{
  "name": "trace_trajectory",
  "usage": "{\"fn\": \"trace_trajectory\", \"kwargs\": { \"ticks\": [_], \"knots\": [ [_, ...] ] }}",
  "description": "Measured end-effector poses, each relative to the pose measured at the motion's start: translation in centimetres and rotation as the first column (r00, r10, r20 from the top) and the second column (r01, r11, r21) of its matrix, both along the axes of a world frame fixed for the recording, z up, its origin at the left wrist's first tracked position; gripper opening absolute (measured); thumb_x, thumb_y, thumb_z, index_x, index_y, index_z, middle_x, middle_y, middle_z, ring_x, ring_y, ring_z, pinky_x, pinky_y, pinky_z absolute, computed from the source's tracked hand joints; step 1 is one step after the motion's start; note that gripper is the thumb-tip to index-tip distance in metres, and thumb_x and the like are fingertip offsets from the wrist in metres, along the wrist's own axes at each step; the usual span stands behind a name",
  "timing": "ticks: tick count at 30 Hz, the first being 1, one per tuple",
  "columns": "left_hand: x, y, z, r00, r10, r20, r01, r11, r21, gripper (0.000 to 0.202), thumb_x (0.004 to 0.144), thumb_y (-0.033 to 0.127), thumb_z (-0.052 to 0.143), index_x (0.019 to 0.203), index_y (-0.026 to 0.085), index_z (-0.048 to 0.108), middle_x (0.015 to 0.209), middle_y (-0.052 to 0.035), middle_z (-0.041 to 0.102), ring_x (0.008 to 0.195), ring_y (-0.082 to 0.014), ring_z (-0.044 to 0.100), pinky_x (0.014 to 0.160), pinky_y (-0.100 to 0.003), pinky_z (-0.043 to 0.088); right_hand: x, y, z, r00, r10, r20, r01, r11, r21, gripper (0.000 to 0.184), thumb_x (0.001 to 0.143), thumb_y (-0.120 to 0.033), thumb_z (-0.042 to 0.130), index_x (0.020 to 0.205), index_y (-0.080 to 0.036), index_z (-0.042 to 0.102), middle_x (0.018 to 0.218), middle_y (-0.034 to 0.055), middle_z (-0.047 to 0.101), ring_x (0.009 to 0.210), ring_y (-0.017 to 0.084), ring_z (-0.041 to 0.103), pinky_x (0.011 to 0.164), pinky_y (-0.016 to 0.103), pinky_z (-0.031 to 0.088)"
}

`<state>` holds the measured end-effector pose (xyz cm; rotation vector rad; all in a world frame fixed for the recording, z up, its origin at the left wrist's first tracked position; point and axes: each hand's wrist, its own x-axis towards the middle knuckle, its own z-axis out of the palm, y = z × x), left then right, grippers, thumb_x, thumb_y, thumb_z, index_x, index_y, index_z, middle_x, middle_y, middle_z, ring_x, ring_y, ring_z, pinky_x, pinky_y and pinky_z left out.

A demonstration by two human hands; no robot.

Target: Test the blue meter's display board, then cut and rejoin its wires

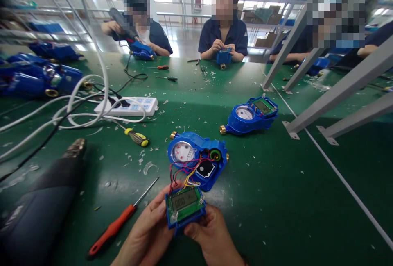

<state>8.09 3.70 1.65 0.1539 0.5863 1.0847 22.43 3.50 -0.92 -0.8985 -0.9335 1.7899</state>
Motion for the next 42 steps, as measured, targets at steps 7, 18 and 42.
{"fn": "trace_trajectory", "kwargs": {
  "ticks": [7,18,42],
  "knots": [
    [-0.2,0.1,-0.1,0.998,-0.01,0.067,0.009,1.0,0.021,0.028,0.082,0.012,0.049,0.108,0.014,0.061,0.103,-0.0106,0.065,0.096,-0.0204,0.061,0.091,-0.033,0.045,0.2,-0.1,0.2,0.995,0.045,0.089,-0.05,0.998,0.047,0.031,0.066,-0.044,0.074,0.089,-0.023,0.07,0.084,0.0023,0.073,0.081,0.019,0.067,0.079,0.029,0.05],
    [-0.4,0.2,-0.2,1.0,-0.012,0.006,0.012,0.999,-0.029,0.026,0.076,0.016,0.059,0.102,0.015,0.062,0.101,-0.0107,0.065,0.091,-0.0221,0.063,0.088,-0.036,0.046,0.2,-0.2,0.1,0.991,0.048,0.127,-0.06,0.994,0.091,0.028,0.068,-0.041,0.074,0.091,-0.025,0.071,0.087,0.0033,0.073,0.085,0.022,0.068,0.079,0.032,0.052],
    [-1.8,3.0,1.3,0.013,0.062,-0.998,0.608,0.792,0.057,0.028,0.09,0.033,0.035,0.075,0.021,0.055,0.066,0.0,0.058,0.058,-0.0152,0.048,0.055,-0.023,0.027,0.3,-0.7,0.3,0.685,-0.369,0.628,-0.071,0.824,0.562,0.021,0.077,-0.027,0.067,0.098,-0.023,0.067,0.089,0.0042,0.067,0.083,0.021,0.062,0.069,0.029,0.05]
  ]
}}
